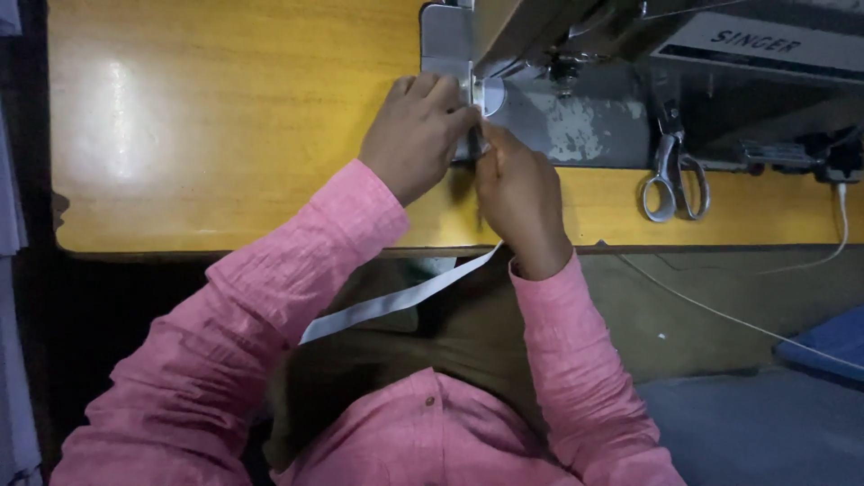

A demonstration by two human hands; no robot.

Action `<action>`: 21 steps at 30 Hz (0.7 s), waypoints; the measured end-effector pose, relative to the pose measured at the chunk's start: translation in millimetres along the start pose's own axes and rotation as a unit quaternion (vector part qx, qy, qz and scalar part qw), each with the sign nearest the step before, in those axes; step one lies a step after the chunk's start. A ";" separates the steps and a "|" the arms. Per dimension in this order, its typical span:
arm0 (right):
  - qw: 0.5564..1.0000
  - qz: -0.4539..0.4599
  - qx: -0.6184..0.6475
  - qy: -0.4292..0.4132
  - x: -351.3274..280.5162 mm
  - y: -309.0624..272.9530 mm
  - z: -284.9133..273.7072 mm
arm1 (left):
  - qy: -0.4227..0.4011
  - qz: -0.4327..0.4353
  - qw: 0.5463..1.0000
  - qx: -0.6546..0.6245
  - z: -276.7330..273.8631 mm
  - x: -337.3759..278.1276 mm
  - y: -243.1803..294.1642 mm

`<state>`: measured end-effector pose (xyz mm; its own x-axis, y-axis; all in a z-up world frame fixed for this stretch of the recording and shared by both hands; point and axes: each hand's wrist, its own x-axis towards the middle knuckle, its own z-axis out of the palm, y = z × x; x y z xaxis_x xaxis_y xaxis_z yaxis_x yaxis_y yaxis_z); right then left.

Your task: Aligning fabric strips to printed cards on a sewing machine table.

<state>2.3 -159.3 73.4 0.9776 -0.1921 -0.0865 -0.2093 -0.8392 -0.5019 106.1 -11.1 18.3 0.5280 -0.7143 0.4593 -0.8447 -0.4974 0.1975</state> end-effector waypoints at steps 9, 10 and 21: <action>0.996 -0.066 -0.050 0.023 17.1 14.1 14.4 | 0.023 -0.072 0.993 -0.088 8.7 9.5 -18.7; 0.996 -0.074 -0.048 0.020 17.6 11.8 13.6 | 0.025 -0.078 0.993 -0.082 13.8 15.3 -26.3; 0.857 -0.226 -0.440 0.146 -27.3 74.0 -48.7 | -0.012 -0.366 0.847 -0.386 73.6 130.9 -103.9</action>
<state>-41.1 -241.0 80.5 0.9427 0.2426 0.2289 0.1265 -0.8950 0.4277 269.4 -89.2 -5.9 0.9286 -0.3681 -0.0471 -0.0907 -0.3482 0.9330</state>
